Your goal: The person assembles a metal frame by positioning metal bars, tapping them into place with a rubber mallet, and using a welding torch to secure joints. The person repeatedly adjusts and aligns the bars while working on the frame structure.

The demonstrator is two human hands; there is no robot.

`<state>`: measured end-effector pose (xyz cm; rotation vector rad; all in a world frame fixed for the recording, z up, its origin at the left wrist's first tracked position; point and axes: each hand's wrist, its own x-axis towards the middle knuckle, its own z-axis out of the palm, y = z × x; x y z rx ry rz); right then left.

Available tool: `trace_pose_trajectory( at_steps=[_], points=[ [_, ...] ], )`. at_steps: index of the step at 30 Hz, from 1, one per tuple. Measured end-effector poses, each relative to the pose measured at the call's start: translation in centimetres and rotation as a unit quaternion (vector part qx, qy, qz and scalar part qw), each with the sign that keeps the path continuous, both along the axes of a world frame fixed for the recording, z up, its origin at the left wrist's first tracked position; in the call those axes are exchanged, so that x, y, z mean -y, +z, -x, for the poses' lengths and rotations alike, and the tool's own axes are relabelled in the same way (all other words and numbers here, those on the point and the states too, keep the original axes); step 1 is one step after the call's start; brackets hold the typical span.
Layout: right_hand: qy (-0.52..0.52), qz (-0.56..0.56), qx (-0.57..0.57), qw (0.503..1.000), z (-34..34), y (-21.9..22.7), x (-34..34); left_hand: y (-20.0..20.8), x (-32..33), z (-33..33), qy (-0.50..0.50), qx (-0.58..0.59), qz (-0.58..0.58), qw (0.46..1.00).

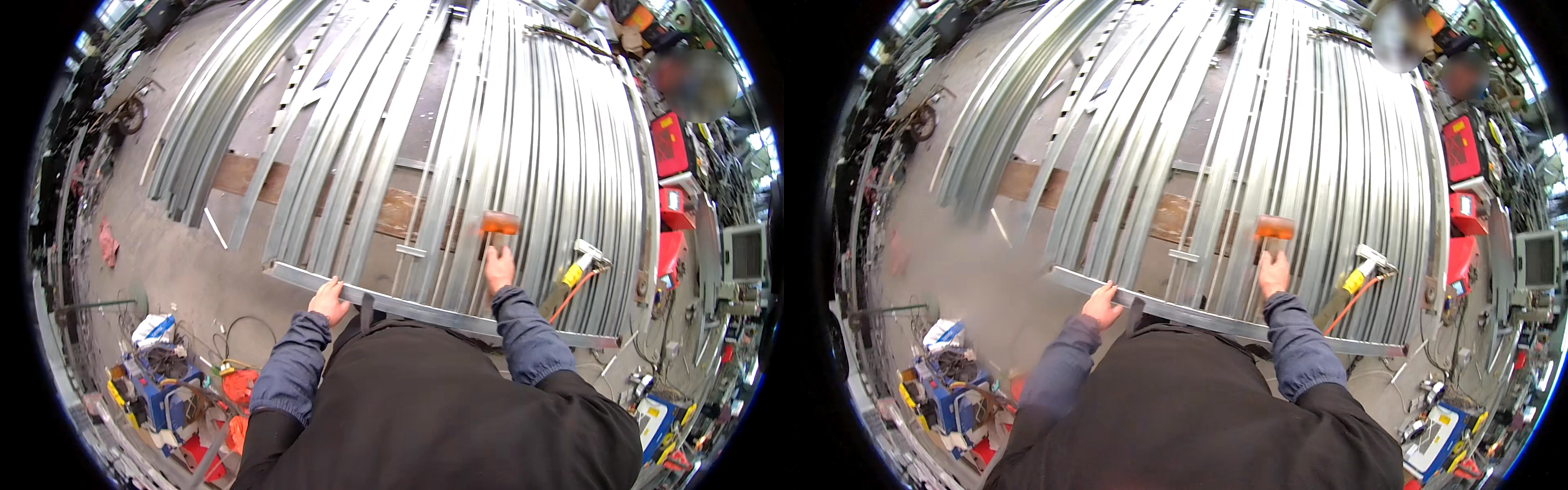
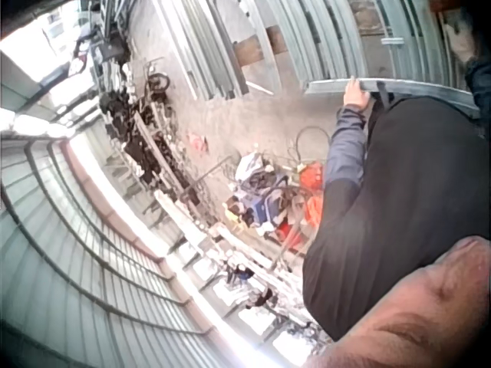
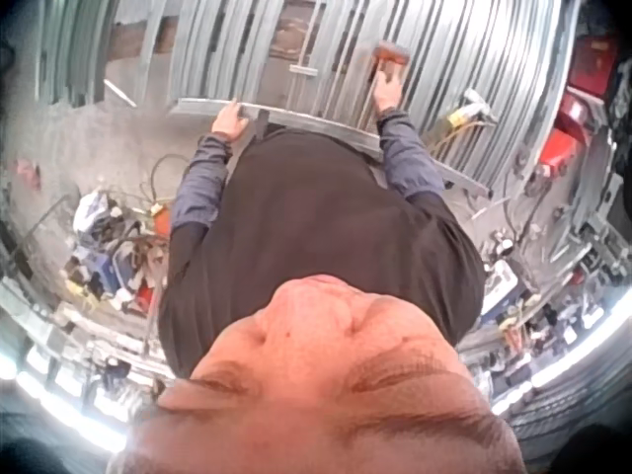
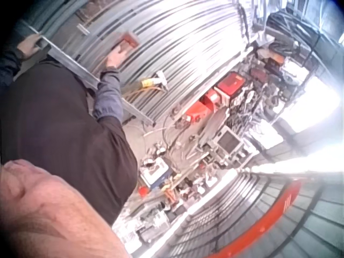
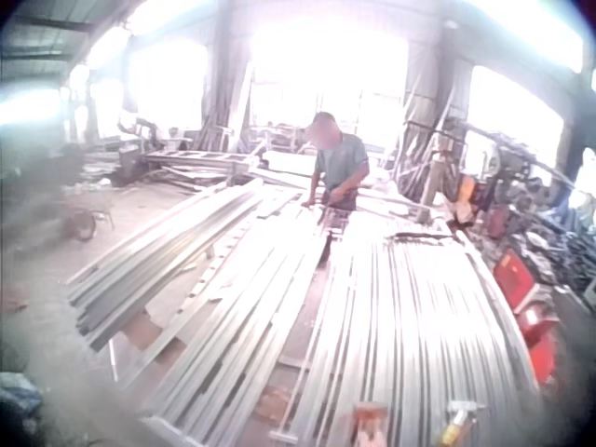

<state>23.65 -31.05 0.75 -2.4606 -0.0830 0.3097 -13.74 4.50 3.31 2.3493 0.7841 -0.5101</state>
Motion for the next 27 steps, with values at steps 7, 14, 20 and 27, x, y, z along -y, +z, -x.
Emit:
trace_pose_trajectory(
  at_steps=[7,14,20,27],
  points=[
    [0.058,0.083,0.112,0.988,-1.1,0.6,-1.0,-0.4,-9.6,-0.6,0.106,0.156,-0.22,0.957],
    [0.293,-0.152,-0.059,0.942,12.5,8.8,-25.4,-2.8,-15.7,-1.6,0.043,0.101,-0.215,0.971],
    [0.179,-0.076,-0.384,0.903,22.3,5.4,-48.0,0.2,-20.5,0.9,0.096,0.219,-0.11,0.965],
    [-0.077,-0.052,-0.426,0.9,25.5,-0.1,-53.4,3.2,-26.5,7.9,0.084,0.219,-0.066,0.97]
  ],
)
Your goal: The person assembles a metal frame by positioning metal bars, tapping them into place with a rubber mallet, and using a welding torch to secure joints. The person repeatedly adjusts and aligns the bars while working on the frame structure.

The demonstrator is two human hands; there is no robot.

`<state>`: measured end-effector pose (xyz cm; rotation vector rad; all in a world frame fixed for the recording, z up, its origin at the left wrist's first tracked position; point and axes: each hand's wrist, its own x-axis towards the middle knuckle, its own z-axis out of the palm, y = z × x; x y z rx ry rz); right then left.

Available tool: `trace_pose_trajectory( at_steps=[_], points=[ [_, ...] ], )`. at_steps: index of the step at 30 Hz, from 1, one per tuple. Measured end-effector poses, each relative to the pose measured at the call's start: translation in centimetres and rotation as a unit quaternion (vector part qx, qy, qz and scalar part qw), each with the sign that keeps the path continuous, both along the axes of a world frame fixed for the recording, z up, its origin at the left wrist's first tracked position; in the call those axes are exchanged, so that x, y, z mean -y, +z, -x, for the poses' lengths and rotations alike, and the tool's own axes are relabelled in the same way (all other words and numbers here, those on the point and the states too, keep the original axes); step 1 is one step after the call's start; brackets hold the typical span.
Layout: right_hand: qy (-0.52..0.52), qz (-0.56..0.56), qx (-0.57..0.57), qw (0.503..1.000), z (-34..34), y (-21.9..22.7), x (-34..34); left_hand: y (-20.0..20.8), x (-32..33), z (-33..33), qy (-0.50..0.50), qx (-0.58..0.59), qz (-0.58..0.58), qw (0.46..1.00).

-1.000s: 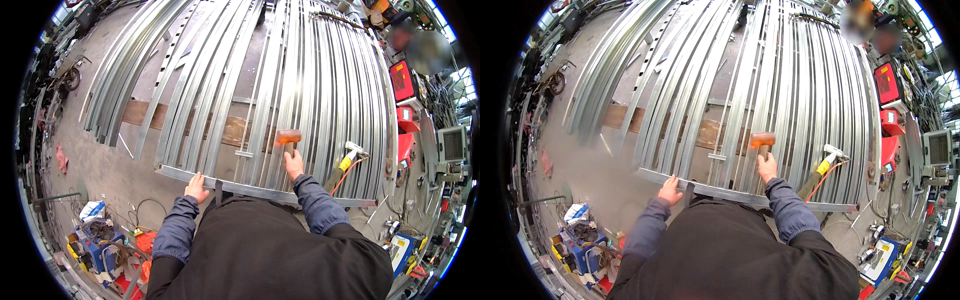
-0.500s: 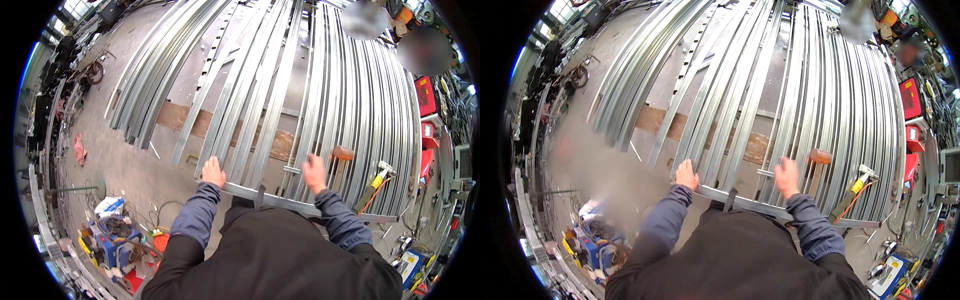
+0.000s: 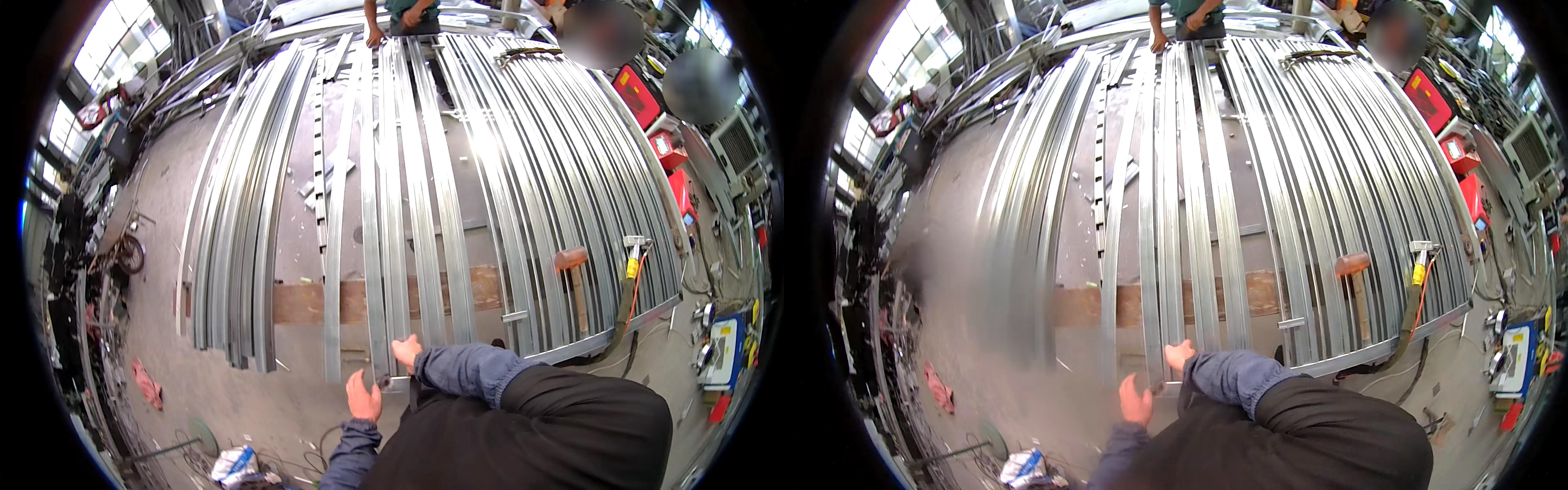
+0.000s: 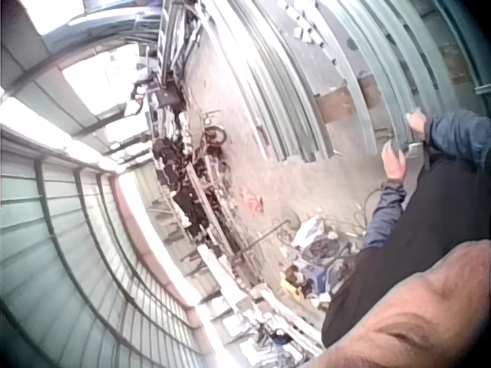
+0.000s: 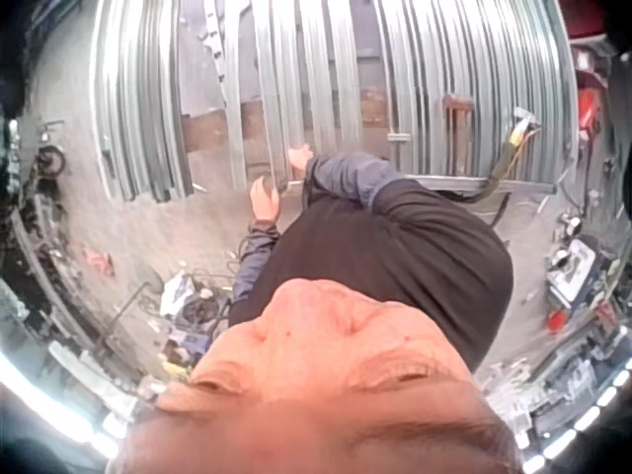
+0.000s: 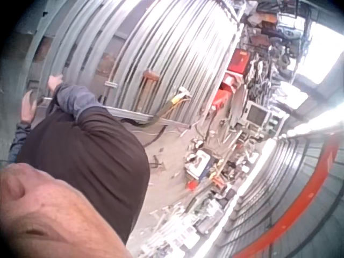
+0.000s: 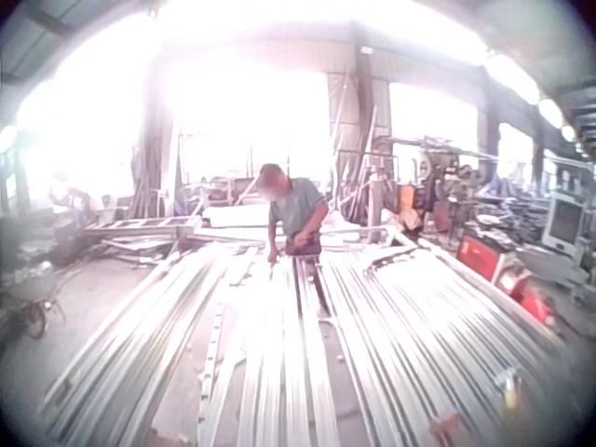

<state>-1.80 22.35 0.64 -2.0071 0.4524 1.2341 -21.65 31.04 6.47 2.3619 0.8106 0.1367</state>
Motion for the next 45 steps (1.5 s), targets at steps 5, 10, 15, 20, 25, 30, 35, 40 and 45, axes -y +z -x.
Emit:
trace_pose_trajectory(
  at_steps=[5,10,15,20,25,30,35,40,45],
  points=[
    [0.591,-0.055,0.3,0.746,-0.6,-6.0,1.7,-0.1,-1.8,0.8,0.02,0.01,0.053,0.998],
    [0.488,-0.076,0.257,0.831,0.1,-10.5,2.2,0.4,-2.2,-1.1,0.013,0.028,0.138,0.99],
    [-0.127,-0.107,-0.079,0.983,0.6,2.3,0.0,2.1,-3.3,-1.5,0.056,0.022,0.202,0.978],
    [-0.098,-0.159,-0.038,0.982,-1.1,11.3,3.7,6.3,-2.5,-8.1,0.053,-0.019,0.609,0.791],
    [-0.037,-0.181,-0.021,0.983,-2.2,17.7,6.0,12.2,-0.6,-13.2,-0.025,-0.016,0.635,0.772],
    [-0.017,-0.223,-0.021,0.974,-3.0,19.2,8.5,14.7,2.1,-14.3,-0.001,-0.02,0.563,0.826],
    [0.034,-0.256,-0.012,0.966,-4.0,20.7,11.0,12.8,4.2,-14.5,0.049,0.001,0.534,0.844],
    [-0.014,-0.254,0.007,0.967,-3.5,16.7,11.5,9.4,5.9,-15.0,0.061,-0.028,0.518,0.853],
    [-0.007,-0.231,0.005,0.973,-3.4,13.8,11.9,7.5,7.8,-15.5,0.147,-0.055,0.441,0.884]
  ],
)
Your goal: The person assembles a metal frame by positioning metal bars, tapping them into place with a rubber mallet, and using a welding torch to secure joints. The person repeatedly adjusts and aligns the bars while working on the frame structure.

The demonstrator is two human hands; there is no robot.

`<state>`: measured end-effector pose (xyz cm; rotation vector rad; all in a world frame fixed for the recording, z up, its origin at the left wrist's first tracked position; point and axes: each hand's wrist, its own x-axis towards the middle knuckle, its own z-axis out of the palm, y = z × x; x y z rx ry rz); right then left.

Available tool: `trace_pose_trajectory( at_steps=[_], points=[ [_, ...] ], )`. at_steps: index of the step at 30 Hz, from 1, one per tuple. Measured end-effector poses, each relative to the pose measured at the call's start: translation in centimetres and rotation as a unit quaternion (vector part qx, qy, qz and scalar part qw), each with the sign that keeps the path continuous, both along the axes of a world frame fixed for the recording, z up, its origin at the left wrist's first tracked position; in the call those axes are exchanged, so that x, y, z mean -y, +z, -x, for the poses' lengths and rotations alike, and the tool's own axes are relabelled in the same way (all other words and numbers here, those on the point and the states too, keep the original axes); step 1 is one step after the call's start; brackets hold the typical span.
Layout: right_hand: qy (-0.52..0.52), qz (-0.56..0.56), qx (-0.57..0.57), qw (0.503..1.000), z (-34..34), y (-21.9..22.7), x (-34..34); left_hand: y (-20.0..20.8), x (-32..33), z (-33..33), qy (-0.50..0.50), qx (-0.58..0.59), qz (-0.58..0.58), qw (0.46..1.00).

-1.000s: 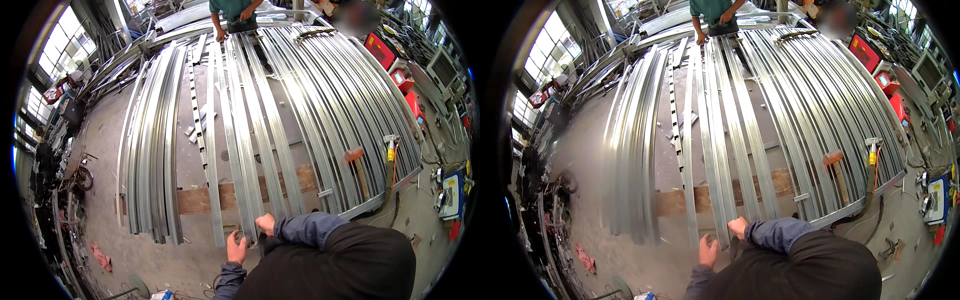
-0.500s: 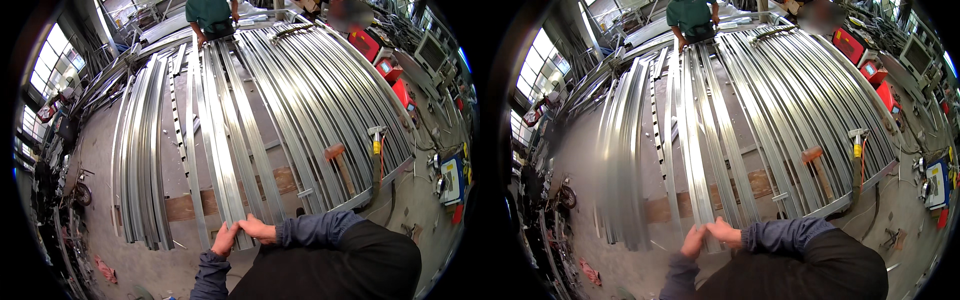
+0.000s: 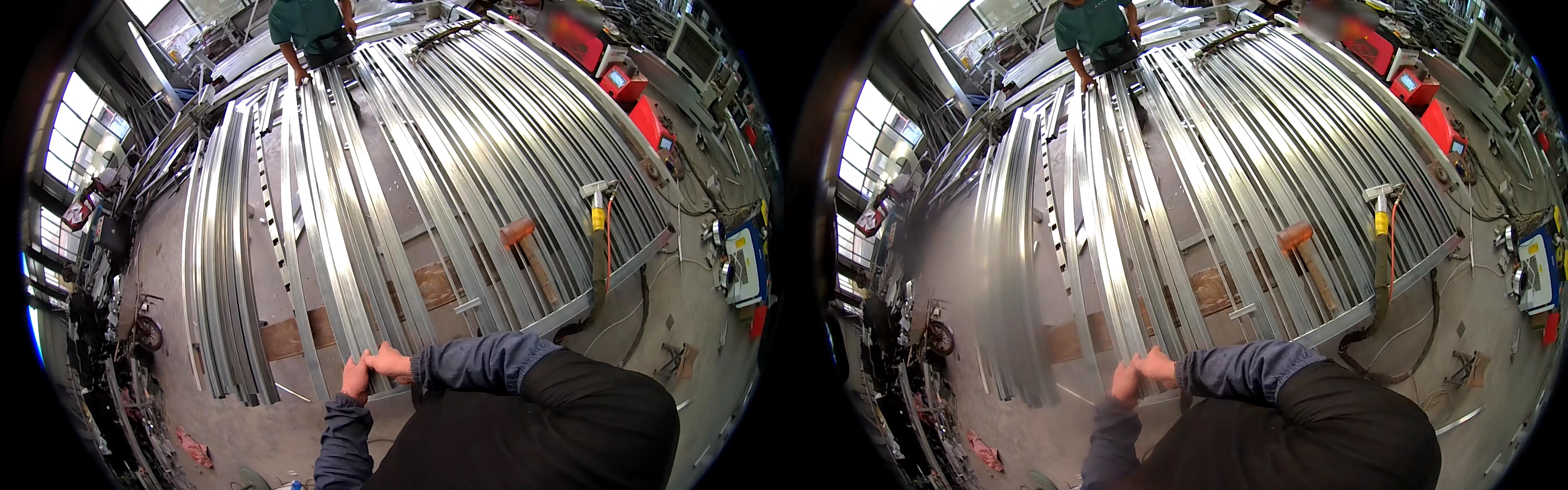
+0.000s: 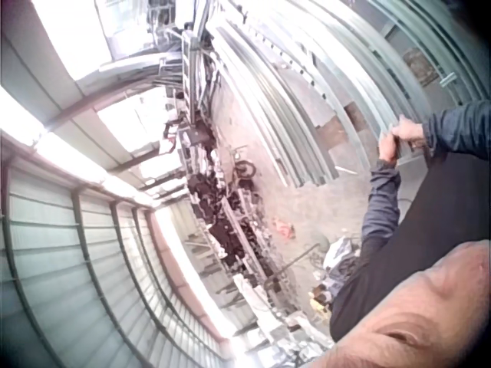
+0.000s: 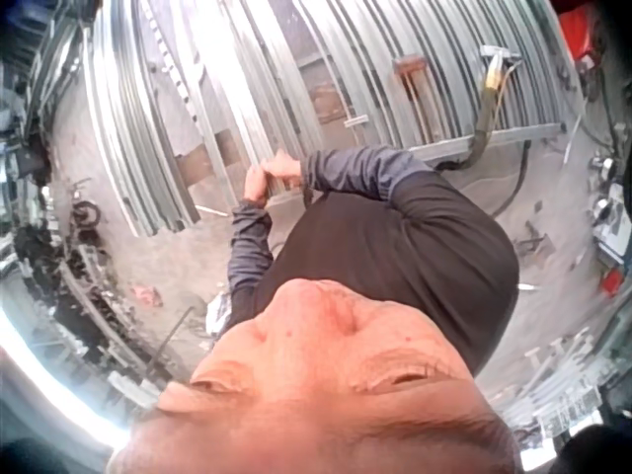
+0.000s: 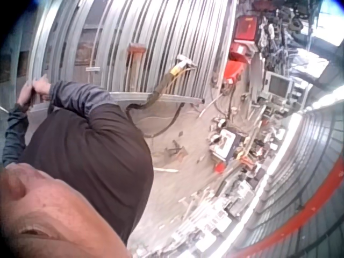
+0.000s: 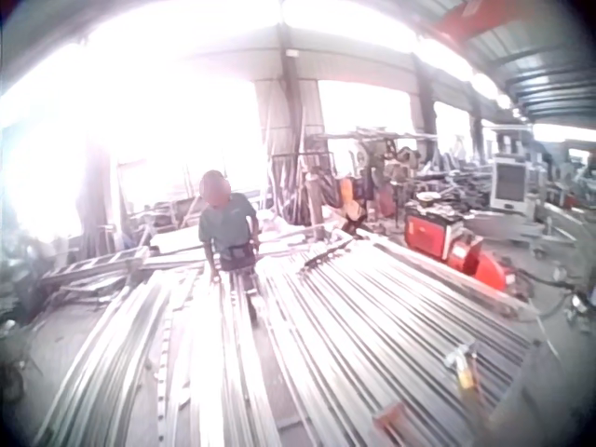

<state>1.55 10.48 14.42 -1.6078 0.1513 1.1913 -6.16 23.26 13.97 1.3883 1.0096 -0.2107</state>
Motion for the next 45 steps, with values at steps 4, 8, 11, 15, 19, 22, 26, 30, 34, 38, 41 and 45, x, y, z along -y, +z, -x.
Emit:
trace_pose_trajectory(
  at_steps=[4,8,11,15,19,22,26,30,34,38,41,45],
  points=[
    [-0.005,-0.019,-0.022,1.0,0.0,0.3,0.1,-2.0,-1.5,0.9,-0.032,0.027,0.016,0.999],
    [-0.015,-0.009,0.002,1.0,0.2,-1.2,-0.6,-2.2,-1.5,0.4,-0.063,0.057,-0.011,0.996],
    [0.009,-0.115,-0.097,0.989,-0.2,0.3,0.5,-2.6,-1.9,1.8,-0.11,0.018,-0.153,0.982],
    [-0.051,-0.177,-0.133,0.974,0.3,-3.3,0.8,0.1,0.8,0.3,-0.146,-0.003,-0.247,0.958],
    [-0.028,-0.122,-0.075,0.989,0.7,-4.2,1.1,-0.4,0.8,0.7,-0.135,0.024,-0.213,0.967],
    [-0.021,-0.093,-0.048,0.994,0.5,-3.7,2.3,-1.4,1.2,1.0,-0.173,0.069,-0.216,0.958],
    [-0.04,-0.026,0.002,0.999,-0.2,-4.3,5.7,1.9,6.3,-1.8,-0.136,0.051,-0.142,0.979],
    [-0.068,0.022,0.048,0.996,-1.0,-2.1,9.6,-7.1,8.0,-1.4,-0.156,0.124,-0.082,0.977],
    [-0.075,0.086,0.079,0.99,-1.8,-3.3,13.5,-8.2,12.7,-3.6,-0.136,0.107,-0.004,0.985],
    [-0.017,0.079,0.149,0.986,-2.0,-6.6,17.7,-8.9,16.3,-4.9,-0.161,0.075,-0.057,0.982],
    [0.08,0.157,0.259,0.95,-1.6,-7.2,19.6,-9.2,17.5,-5.4,-0.16,0.081,-0.092,0.98],
    [0.107,0.156,0.306,0.933,-2.0,-9.5,21.4,-11.2,18.6,-6.1,-0.159,0.083,-0.084,0.98]
  ],
)
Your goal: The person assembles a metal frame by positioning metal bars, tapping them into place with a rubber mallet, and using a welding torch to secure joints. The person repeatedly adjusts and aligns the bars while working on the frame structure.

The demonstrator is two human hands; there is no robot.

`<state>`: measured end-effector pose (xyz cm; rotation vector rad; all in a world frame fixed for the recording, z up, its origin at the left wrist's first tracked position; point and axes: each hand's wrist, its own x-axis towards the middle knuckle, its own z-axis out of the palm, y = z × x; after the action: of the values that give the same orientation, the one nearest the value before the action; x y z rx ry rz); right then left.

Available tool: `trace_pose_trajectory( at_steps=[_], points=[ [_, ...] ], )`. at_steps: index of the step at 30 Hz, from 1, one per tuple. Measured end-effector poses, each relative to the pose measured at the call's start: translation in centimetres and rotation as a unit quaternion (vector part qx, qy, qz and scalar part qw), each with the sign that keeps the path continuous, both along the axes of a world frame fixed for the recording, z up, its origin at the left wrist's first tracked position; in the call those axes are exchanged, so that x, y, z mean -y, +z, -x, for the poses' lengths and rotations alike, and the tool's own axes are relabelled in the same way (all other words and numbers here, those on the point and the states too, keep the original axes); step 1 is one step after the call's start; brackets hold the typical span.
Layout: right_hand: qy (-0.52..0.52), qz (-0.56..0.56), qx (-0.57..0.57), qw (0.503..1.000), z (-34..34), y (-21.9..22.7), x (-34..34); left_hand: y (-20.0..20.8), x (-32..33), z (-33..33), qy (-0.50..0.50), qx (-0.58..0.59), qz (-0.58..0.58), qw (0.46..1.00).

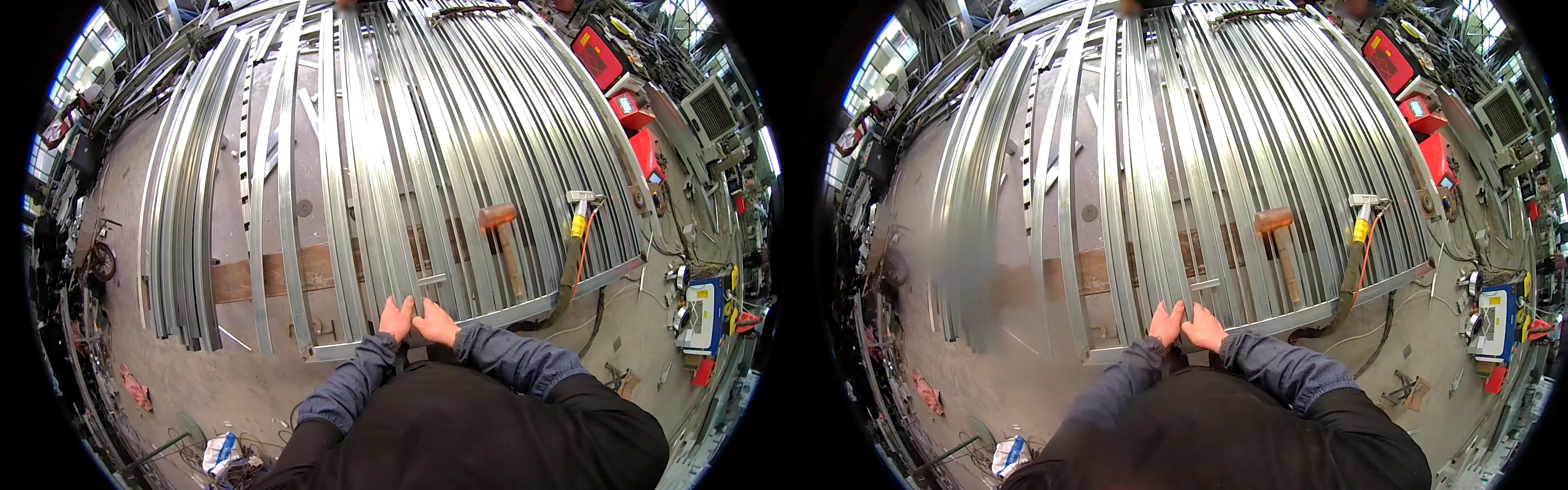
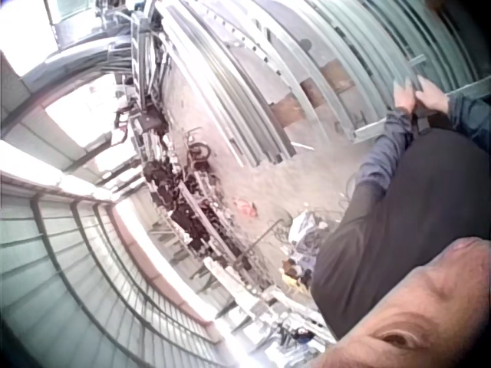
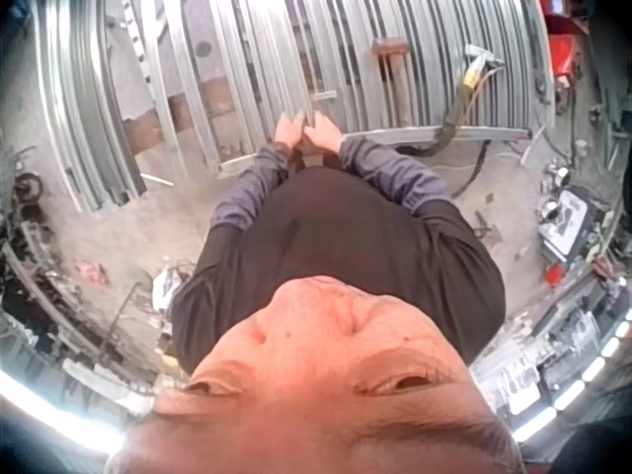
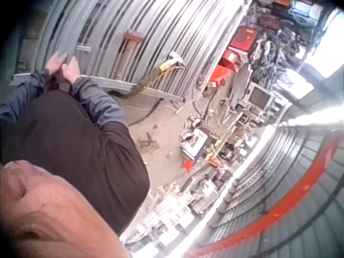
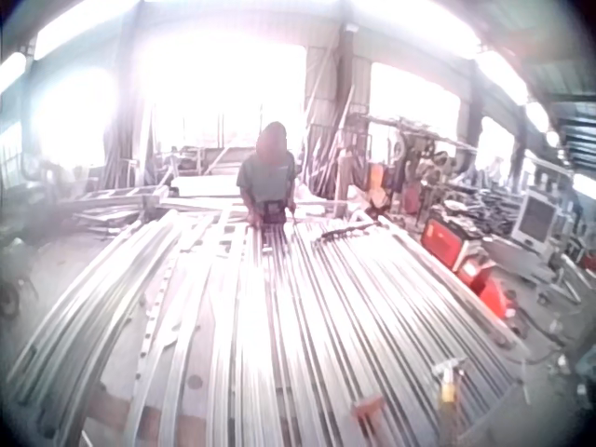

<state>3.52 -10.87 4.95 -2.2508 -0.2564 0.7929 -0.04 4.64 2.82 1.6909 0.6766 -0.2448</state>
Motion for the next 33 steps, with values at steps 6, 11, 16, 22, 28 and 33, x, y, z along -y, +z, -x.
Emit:
trace_pose_trajectory(
  at_steps=[6,11,16,22,28,33],
  points=[
    [0.087,0.067,-0.032,0.993,-2.4,2.3,1.2,-0.5,1.5,-0.6,-0.018,-0.042,-0.128,0.991],
    [0.107,0.029,-0.01,0.994,-1.5,-0.2,2.5,1.8,1.5,-0.3,-0.024,-0.025,-0.202,0.979],
    [0.086,-0.027,-0.144,0.985,-0.5,-1.0,1.5,2.6,1.8,-0.9,-0.095,-0.036,-0.318,0.943],
    [0.089,-0.038,-0.126,0.987,-0.1,0.1,2.8,2.0,2.4,-2.0,-0.105,-0.097,-0.295,0.945],
    [0.042,-0.085,-0.19,0.977,-0.6,-2.4,4.9,0.3,4.2,-2.8,-0.108,-0.108,-0.271,0.95],
    [0.056,-0.052,-0.198,0.977,-1.3,-1.8,4.2,-0.8,3.8,-2.9,-0.096,-0.117,-0.229,0.962]
  ],
)
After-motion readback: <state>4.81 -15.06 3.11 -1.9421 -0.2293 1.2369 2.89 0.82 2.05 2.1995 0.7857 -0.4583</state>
